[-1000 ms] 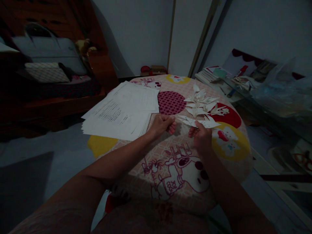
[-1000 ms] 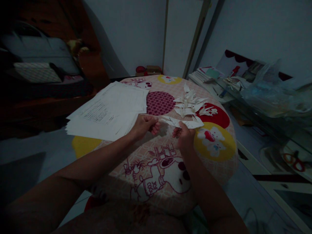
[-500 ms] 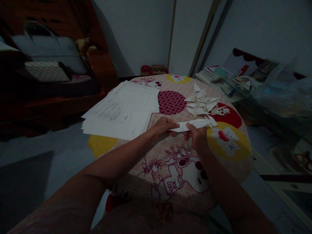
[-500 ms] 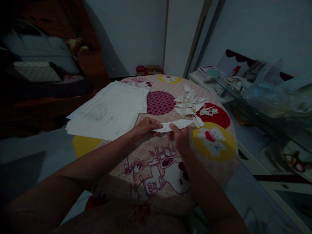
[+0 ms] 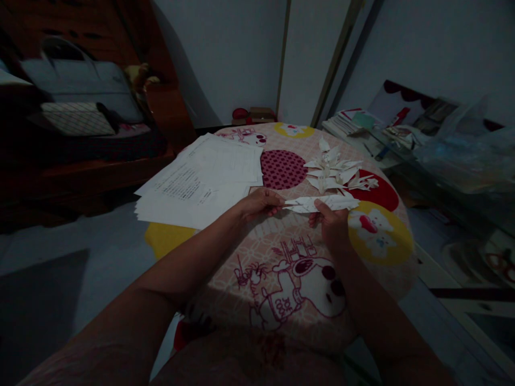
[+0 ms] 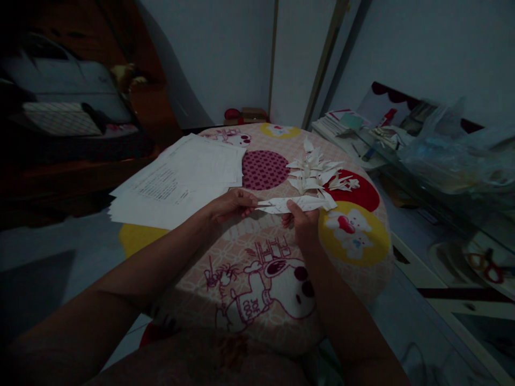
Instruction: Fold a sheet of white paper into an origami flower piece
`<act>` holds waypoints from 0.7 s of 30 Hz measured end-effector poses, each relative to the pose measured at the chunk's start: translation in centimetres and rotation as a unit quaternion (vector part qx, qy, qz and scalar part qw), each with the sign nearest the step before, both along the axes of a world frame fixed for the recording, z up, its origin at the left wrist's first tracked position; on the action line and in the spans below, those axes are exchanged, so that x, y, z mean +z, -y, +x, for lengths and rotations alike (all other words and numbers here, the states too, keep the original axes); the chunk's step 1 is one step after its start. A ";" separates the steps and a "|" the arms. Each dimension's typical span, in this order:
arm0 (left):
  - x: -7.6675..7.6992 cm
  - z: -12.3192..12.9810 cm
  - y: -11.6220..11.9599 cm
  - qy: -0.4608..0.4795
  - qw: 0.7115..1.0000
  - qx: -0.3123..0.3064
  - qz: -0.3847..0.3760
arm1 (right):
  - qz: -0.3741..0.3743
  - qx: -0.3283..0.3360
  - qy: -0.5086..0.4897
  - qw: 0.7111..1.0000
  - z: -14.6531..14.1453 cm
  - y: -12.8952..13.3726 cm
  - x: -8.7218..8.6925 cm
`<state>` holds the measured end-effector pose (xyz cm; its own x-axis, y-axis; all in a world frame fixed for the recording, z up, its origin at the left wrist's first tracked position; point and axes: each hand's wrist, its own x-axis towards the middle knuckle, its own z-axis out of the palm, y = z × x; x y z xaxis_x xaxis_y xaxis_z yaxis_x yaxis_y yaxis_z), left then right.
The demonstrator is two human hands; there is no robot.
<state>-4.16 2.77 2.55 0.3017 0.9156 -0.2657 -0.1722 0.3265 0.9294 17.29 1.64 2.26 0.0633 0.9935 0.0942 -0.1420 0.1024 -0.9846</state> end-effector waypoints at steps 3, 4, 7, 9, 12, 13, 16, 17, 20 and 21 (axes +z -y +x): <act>0.5 0.0 0.2 0.029 0.999 0.010 0.017 | 0.015 0.048 0.021 0.999 0.0 0.2 0.1; 0.6 0.3 0.5 0.036 0.999 0.001 0.027 | 0.015 0.076 0.031 0.997 0.0 0.3 0.1; 0.6 1.5 1.2 0.013 0.997 -0.044 0.065 | -0.001 0.146 0.059 0.988 -0.3 0.6 -0.1; 0.4 2.1 1.5 -0.007 0.995 -0.048 0.087 | -0.009 0.166 0.071 0.984 -0.4 0.7 -0.3; 0.0 2.3 1.6 -0.021 0.993 -0.033 0.107 | -0.012 0.171 0.074 0.982 -0.3 0.5 -0.5; -0.1 2.2 1.6 -0.026 0.993 -0.030 0.109 | -0.012 0.165 0.069 0.984 -0.2 0.4 -0.5; -0.3 2.1 1.5 -0.026 0.994 -0.026 0.106 | -0.005 0.123 0.053 0.991 -0.1 0.3 -0.3; -0.3 2.2 1.5 -0.019 0.994 -0.020 0.110 | -0.002 0.110 0.051 0.993 -0.2 0.3 -0.3; -0.1 2.9 1.8 0.008 0.991 0.017 0.134 | -0.005 0.098 0.061 0.993 -0.3 0.5 -0.2; 0.0 3.1 2.0 0.014 0.989 0.030 0.141 | -0.008 0.101 0.064 0.993 -0.4 0.5 -0.3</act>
